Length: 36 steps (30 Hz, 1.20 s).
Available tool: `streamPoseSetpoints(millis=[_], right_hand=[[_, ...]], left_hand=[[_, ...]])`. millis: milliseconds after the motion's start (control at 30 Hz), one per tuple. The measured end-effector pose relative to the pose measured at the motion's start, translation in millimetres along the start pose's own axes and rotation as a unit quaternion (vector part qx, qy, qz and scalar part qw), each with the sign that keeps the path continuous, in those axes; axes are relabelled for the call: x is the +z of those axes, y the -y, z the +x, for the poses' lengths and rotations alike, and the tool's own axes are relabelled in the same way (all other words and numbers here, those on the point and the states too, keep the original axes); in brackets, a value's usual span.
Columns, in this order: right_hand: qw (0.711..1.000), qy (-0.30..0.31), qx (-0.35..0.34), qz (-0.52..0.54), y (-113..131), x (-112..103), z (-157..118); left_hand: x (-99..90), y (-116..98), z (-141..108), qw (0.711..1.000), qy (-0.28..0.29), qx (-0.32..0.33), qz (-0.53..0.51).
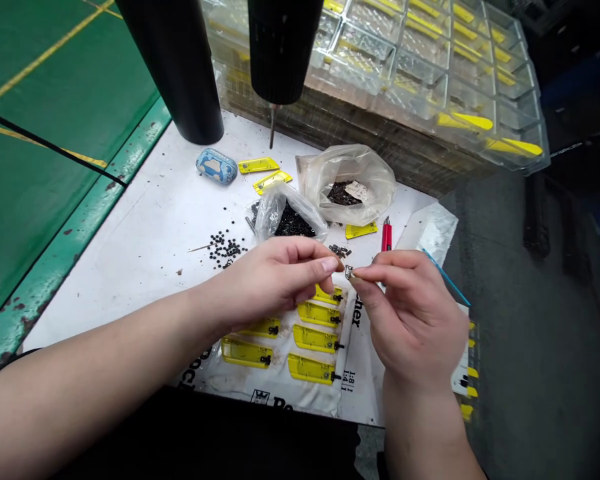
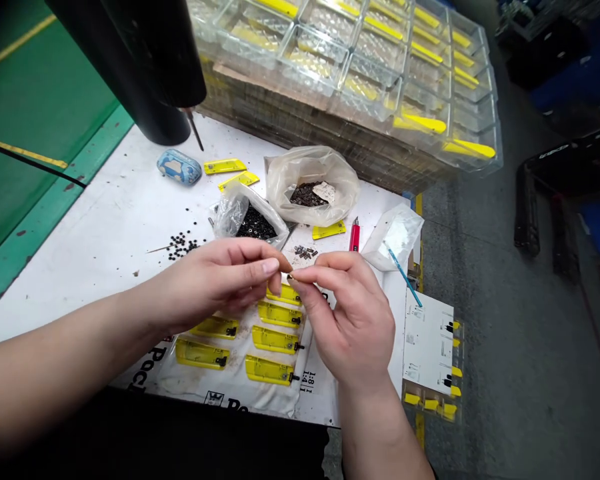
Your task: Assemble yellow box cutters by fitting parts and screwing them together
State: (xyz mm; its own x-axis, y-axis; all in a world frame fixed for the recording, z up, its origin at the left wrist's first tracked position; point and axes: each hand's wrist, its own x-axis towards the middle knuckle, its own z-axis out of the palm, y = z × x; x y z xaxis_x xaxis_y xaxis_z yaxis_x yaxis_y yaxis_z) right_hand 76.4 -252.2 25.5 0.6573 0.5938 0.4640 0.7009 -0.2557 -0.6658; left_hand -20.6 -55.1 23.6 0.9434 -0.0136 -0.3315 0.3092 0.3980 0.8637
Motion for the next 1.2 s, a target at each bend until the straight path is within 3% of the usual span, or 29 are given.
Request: streamPoseSetpoints(millis=[100, 267, 533, 800, 900, 967, 1033, 1067, 1200], right_hand=[[1.000, 0.013, -0.017, 0.004, 1.6, 3.8, -3.4], [1.000, 0.016, -0.015, -0.009, 0.4, 7.0, -5.0], [0.998, 0.042, -0.042, -0.022, -1.2, 0.6, -7.1], [0.991, 0.062, -0.121, -0.013, -6.2, -8.3, -9.6], [0.985, 0.067, -0.139, -0.083, -0.9, -21.7, -18.2], [0.982, 0.077, -0.118, -0.127, 3.2, -31.8, -29.2], [0.980, 0.108, -0.079, -0.146, 5.1, -40.2, -43.7], [0.979, 0.130, -0.061, -0.148, 5.1, -43.1, -51.6], [0.968, 0.209, 0.001, -0.142, 3.5, -46.1, -80.0]], left_hand=[[3.8, 6.6, 0.5, 0.990, 0.048, -0.044, -0.128], [7.1, 8.2, 0.6, 0.983, 0.040, -0.041, -0.172], [3.5, 10.1, 0.1, 0.994, -0.001, -0.036, -0.101], [5.5, 8.7, -4.4, 0.987, 0.017, -0.090, -0.134], [6.5, 6.3, -7.4, 0.994, 0.033, -0.082, -0.065], [7.1, 5.0, -8.5, 0.998, 0.009, -0.034, 0.058], [7.8, 5.4, -9.2, 0.969, -0.024, 0.059, 0.237], [8.4, 6.6, -9.7, 0.937, -0.026, 0.116, 0.329], [12.0, 16.4, -13.1, 0.767, 0.048, 0.283, 0.574]])
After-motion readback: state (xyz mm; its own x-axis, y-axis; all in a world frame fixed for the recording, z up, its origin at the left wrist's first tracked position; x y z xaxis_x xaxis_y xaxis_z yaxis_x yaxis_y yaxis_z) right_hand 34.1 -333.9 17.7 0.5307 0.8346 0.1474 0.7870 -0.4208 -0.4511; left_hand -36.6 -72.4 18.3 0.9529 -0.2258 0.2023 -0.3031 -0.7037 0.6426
